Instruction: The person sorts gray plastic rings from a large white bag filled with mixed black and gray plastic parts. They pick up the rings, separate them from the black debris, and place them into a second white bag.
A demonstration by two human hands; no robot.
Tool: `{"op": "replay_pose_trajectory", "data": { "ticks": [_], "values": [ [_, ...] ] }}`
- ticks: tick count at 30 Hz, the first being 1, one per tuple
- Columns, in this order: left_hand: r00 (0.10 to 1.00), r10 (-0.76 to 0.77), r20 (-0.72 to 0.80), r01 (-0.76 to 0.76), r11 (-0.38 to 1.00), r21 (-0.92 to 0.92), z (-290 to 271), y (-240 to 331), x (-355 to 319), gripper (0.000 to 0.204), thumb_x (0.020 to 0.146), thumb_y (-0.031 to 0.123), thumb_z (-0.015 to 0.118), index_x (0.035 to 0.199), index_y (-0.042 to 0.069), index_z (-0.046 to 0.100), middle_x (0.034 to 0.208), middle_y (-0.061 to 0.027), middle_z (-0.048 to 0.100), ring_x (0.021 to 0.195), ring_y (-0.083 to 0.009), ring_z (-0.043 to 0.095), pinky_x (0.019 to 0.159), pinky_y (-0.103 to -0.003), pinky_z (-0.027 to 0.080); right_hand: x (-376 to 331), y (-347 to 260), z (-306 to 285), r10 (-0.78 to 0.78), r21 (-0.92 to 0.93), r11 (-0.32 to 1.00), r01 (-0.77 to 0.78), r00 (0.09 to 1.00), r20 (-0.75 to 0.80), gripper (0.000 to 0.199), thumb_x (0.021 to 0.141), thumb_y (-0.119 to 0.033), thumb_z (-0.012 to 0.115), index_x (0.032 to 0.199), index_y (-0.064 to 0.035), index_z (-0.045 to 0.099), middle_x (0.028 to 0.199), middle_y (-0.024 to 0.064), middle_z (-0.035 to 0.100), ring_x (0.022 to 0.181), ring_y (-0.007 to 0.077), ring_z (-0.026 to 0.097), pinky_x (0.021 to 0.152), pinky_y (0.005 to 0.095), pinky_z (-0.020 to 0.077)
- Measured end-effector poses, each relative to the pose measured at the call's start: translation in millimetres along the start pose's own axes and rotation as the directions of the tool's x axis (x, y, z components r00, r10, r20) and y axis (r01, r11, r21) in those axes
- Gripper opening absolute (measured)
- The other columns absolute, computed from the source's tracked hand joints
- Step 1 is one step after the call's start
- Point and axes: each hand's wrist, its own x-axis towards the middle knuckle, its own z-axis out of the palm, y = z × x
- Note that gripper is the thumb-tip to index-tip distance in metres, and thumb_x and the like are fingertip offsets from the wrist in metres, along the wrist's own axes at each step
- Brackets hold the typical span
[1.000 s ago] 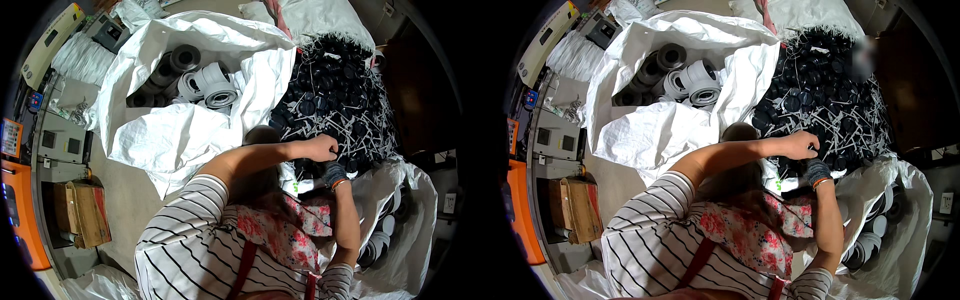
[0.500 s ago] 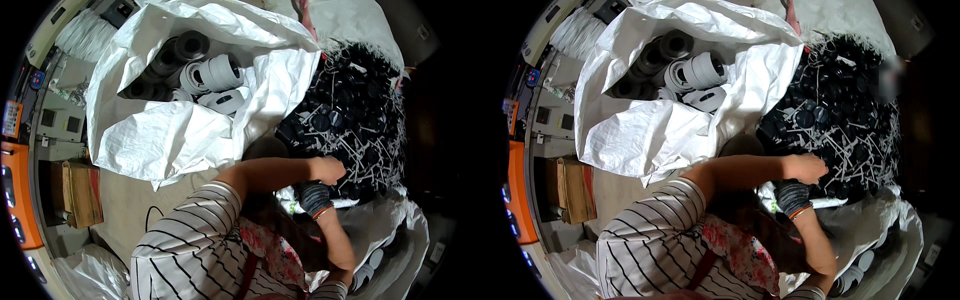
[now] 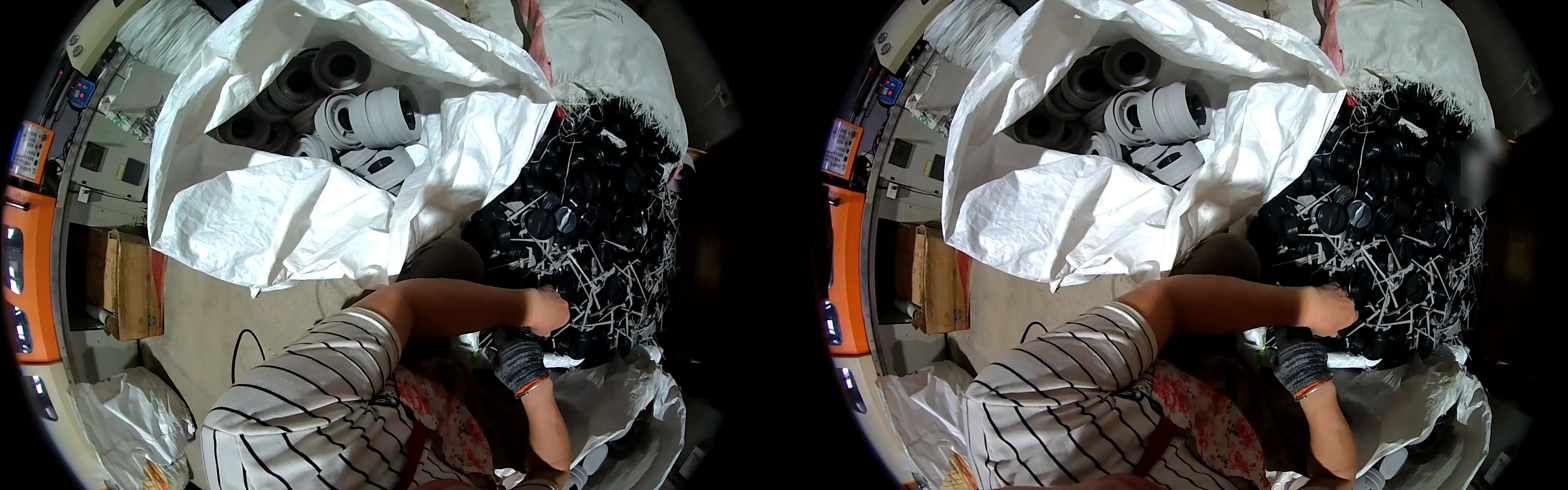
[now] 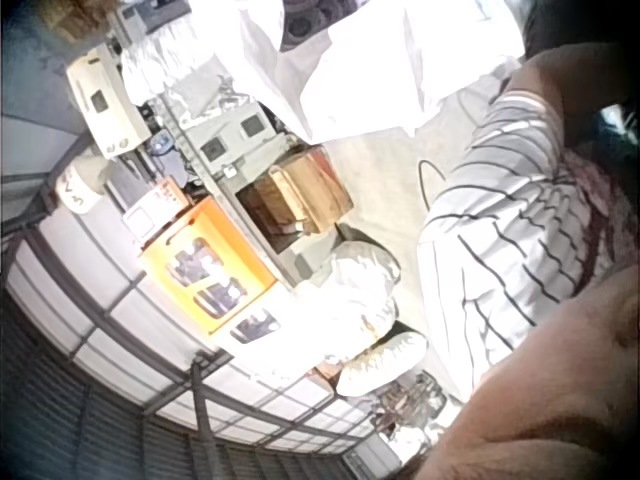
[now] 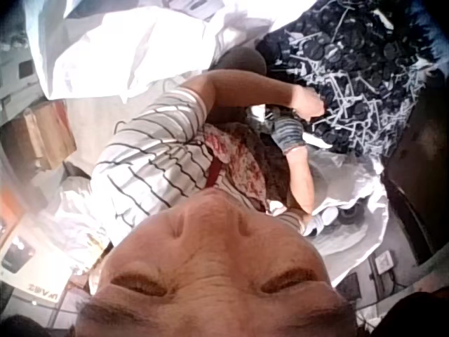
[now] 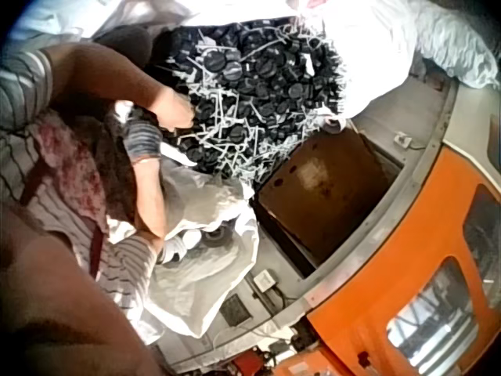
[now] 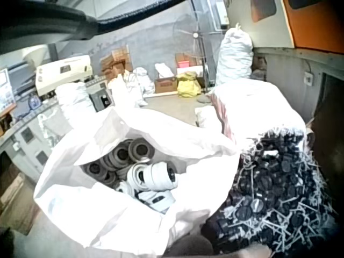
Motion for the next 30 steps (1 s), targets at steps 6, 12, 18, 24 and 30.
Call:
{"op": "replay_pose_trajectory", "data": {
  "ticks": [6, 12, 18, 24, 30],
  "values": [
    [0.999, -0.011, 0.045, 0.011, 1.000, -0.004, -7.1, 5.9, -5.5, 0.031, 0.070, 0.022, 0.070, 0.090, -0.001, 0.068, 0.098, -0.0199, 0.065, 0.100, -0.0347, 0.059, 0.088, -0.047, 0.043, -4.8, 4.2, 4.9, 0.001, 0.018, 1.000, 0.000, 1.000, -0.012, 0.053, 0.070, -0.021, 0.065, 0.117, -0.0015, 0.049, 0.111, 0.0224, 0.057, 0.101, 0.0369, 0.056, 0.087, 0.0454, 0.0446],
    [0.999, 0.007, 0.031, -0.007, 1.000, -0.002, -4.2, 4.2, -6.4, 0.027, 0.070, 0.020, 0.069, 0.090, 0.001, 0.069, 0.098, -0.0186, 0.065, 0.100, -0.0346, 0.059, 0.088, -0.047, 0.043, -2.1, 5.4, 3.8, 0.074, 0.001, 0.997, -0.074, 0.996, 0.051, 0.047, 0.073, -0.024, 0.063, 0.113, -0.0015, 0.052, 0.100, 0.0226, 0.061, 0.091, 0.0374, 0.060, 0.079, 0.0466, 0.0477],
    [0.998, 0.012, 0.055, -0.012, 1.000, -0.003, -2.9, 4.9, -2.5, 0.024, 0.069, 0.018, 0.067, 0.088, 0.003, 0.069, 0.098, -0.0178, 0.065, 0.099, -0.0341, 0.060, 0.088, -0.046, 0.043, -1.9, 15.3, 20.8, -0.046, -0.079, 0.996, 0.033, 0.986, -0.162, 0.043, 0.076, -0.027, 0.062, 0.110, -0.0018, 0.053, 0.097, 0.0225, 0.062, 0.088, 0.0378, 0.060, 0.077, 0.0470, 0.0481],
    [0.997, 0.042, 0.062, -0.041, 0.999, -0.010, -12.4, 9.7, -11.5, 0.031, 0.072, 0.021, 0.069, 0.092, -0.003, 0.064, 0.094, -0.0210, 0.065, 0.098, -0.0376, 0.060, 0.089, -0.048, 0.042, -1.7, 13.6, 19.8, 0.014, -0.030, 0.999, -0.016, 0.998, -0.061, 0.044, 0.076, -0.028, 0.063, 0.111, -0.0023, 0.054, 0.104, 0.0224, 0.060, 0.095, 0.0376, 0.059, 0.081, 0.0464, 0.0470],
    [0.999, 0.010, 0.047, -0.010, 1.000, 0.000, -8.5, 10.5, -10.8, 0.031, 0.071, 0.021, 0.069, 0.090, -0.003, 0.064, 0.094, -0.0214, 0.065, 0.099, -0.0375, 0.059, 0.090, -0.048, 0.041, 0.2, 14.4, 16.2, 0.072, -0.008, 0.997, -0.071, 0.986, 0.151, 0.063, 0.077, -0.030, 0.060, 0.131, -0.0026, 0.040, 0.121, 0.0230, 0.053, 0.107, 0.0354, 0.055, 0.091, 0.0464, 0.0440]
  ]
}}
